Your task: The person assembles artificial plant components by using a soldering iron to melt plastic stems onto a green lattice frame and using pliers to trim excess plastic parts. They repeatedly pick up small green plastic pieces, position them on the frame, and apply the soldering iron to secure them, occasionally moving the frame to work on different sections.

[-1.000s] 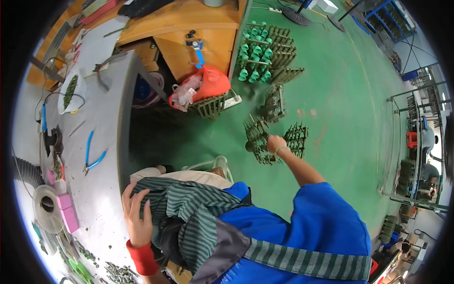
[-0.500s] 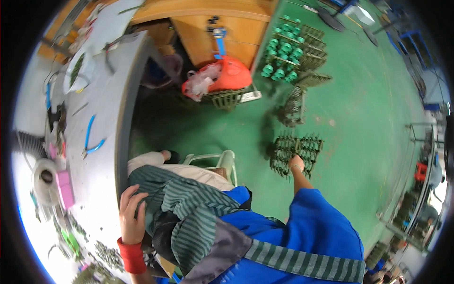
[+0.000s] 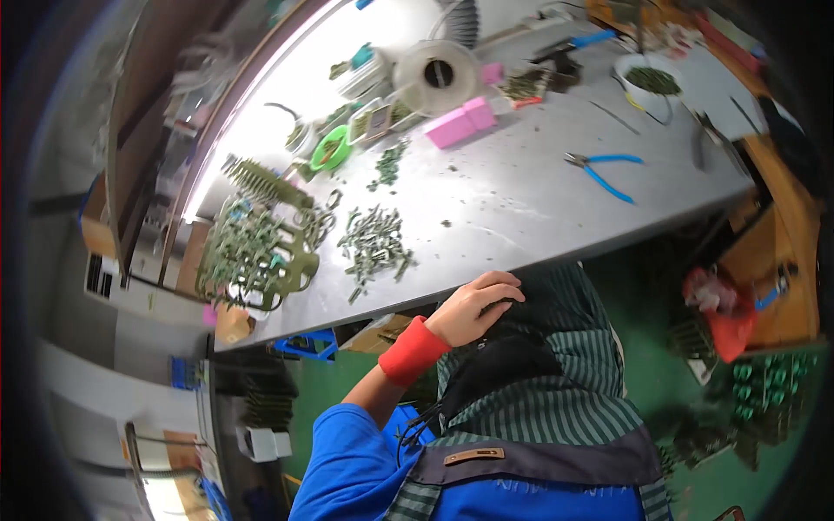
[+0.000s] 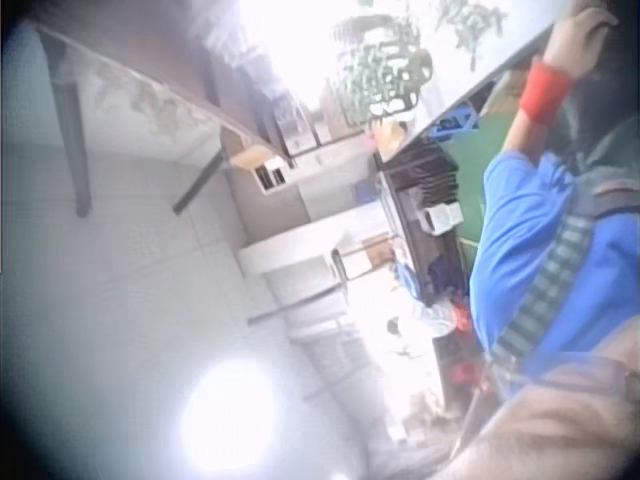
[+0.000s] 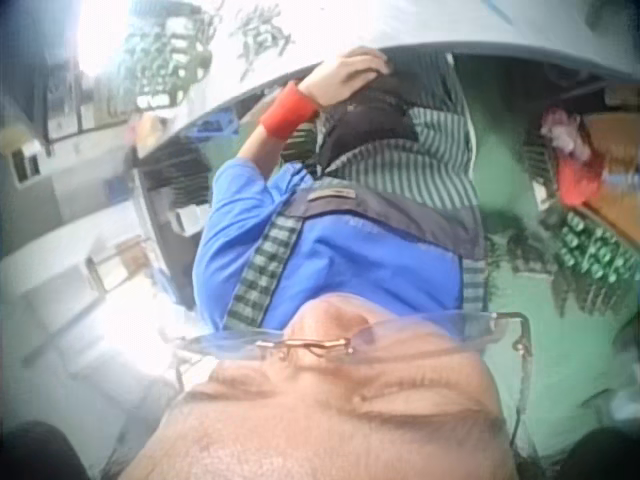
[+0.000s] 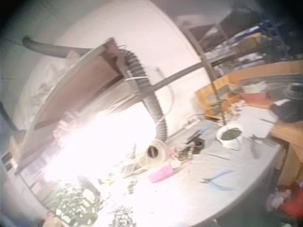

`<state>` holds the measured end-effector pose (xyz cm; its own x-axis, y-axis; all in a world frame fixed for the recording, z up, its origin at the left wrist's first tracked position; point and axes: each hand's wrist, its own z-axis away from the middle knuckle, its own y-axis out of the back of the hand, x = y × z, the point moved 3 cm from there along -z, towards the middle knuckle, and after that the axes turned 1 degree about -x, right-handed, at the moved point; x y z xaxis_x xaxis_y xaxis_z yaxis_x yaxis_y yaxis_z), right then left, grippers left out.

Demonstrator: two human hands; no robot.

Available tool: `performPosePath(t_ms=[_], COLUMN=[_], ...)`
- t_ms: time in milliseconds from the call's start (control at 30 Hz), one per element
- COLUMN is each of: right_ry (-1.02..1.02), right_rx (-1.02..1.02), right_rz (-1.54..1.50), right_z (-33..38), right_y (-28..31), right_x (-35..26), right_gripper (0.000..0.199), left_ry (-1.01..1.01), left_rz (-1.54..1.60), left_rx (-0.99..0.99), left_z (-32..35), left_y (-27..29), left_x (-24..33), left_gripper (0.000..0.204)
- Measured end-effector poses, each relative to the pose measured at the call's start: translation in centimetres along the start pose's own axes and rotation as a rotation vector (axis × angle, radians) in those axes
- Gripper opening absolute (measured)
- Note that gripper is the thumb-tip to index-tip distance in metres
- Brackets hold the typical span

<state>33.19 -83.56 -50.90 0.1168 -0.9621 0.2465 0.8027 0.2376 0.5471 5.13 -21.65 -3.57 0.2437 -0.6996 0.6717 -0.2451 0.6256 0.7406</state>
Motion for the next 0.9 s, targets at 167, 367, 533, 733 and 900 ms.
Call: performPosePath(t_ms=[167, 367, 533, 733, 900], right_ry=[0.177, 0.715, 1.327, 1.570, 1.710], right_rx=[-0.188, -0.530, -0.649, -0.439, -0.474], right_rz=[-0.234, -0.291, -0.109, -0.004, 0.155], right_z=[5.7, 22.5, 41.3, 54.0, 58.9], right_y=[9.9, 26.9, 36.2, 36.0, 34.0], right_x=[-6.2, -22.0, -35.7, -48.7, -54.2], right_gripper=[0.031, 0.028, 0.020, 0.017, 0.017], left_ry=[0.173, 0.538, 0.606, 0.780, 0.607], left_rz=[0.063, 0.170, 0.195, 0.350, 0.244], left_rx=[0.339, 0.973, 1.384, 1.836, 1.828], left_z=[6.7, 17.0, 26.3, 32.8, 33.9], left_y=[4.1, 7.4, 10.0, 15.5, 19.4], left_x=[-4.9, -14.7, -22.1, -29.6, -33.5], left_gripper=[0.023, 0.013, 0.027, 0.063, 0.044])
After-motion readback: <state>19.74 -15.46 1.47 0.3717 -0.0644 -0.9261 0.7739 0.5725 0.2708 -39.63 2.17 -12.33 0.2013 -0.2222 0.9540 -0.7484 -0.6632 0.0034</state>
